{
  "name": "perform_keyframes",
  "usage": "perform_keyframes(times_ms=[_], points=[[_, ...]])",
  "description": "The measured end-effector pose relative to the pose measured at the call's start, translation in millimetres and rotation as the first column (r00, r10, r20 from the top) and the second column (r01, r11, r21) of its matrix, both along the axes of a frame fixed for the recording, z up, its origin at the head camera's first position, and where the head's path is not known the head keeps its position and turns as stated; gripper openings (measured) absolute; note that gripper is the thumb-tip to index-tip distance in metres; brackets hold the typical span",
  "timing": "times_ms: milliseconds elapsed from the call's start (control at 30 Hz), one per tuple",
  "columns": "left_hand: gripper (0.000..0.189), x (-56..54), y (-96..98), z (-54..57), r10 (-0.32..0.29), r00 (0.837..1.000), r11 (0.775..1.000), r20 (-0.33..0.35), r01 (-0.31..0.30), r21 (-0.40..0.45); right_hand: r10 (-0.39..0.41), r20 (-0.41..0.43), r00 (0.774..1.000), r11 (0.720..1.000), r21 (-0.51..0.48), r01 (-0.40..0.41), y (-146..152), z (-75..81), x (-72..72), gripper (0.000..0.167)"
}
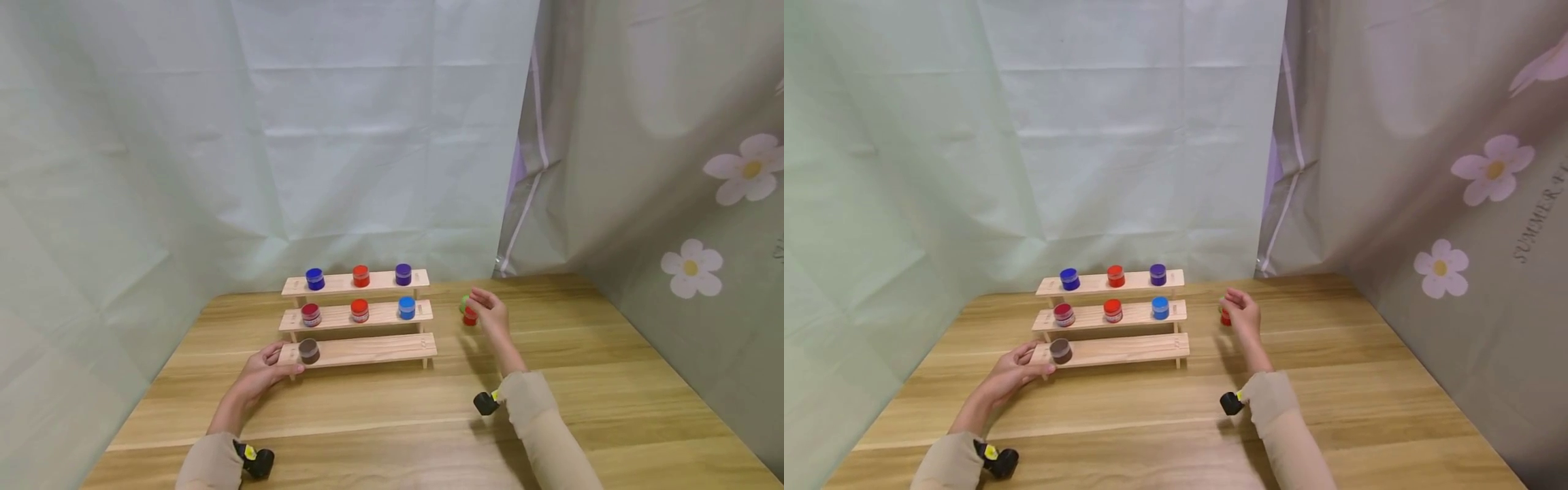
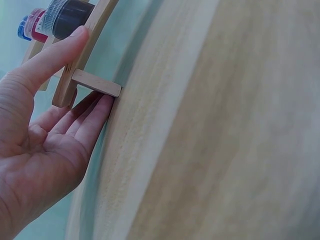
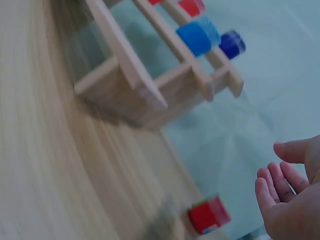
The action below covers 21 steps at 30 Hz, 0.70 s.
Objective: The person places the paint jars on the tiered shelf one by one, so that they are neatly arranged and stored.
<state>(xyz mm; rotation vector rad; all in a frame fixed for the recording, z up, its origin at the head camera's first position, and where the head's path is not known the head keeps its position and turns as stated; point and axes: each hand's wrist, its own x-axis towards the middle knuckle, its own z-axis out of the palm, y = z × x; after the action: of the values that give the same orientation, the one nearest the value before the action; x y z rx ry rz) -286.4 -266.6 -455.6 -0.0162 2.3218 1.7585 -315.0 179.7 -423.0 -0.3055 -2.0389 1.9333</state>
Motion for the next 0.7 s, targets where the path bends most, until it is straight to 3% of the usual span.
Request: perform_keyframes(times_ms=[300, 533, 700], points=[[0.091, -1.5, 0.3, -4.4, 0.011, 1.0, 1.0, -0.017, -0.011, 0.014, -0.045, 0.025, 0.999, 0.998, -0.049, 0.047, 10.4, -17.7, -7.3, 0.042], [0.093, -0.1, 1.4, -4.4, 0.006, 1.0, 1.0, -0.03, -0.006, 0.014, -0.077, 0.042, 0.996, 0.982, -0.17, 0.084, 16.4, -28.4, -10.9, 0.05], [0.092, 1.3, 1.9, -2.3, 0.006, 0.999, 0.999, -0.034, -0.004, 0.041, -0.051, 0.076, 0.996, 0.986, -0.152, 0.062, 16.6, -35.5, -15.3, 0.054]])
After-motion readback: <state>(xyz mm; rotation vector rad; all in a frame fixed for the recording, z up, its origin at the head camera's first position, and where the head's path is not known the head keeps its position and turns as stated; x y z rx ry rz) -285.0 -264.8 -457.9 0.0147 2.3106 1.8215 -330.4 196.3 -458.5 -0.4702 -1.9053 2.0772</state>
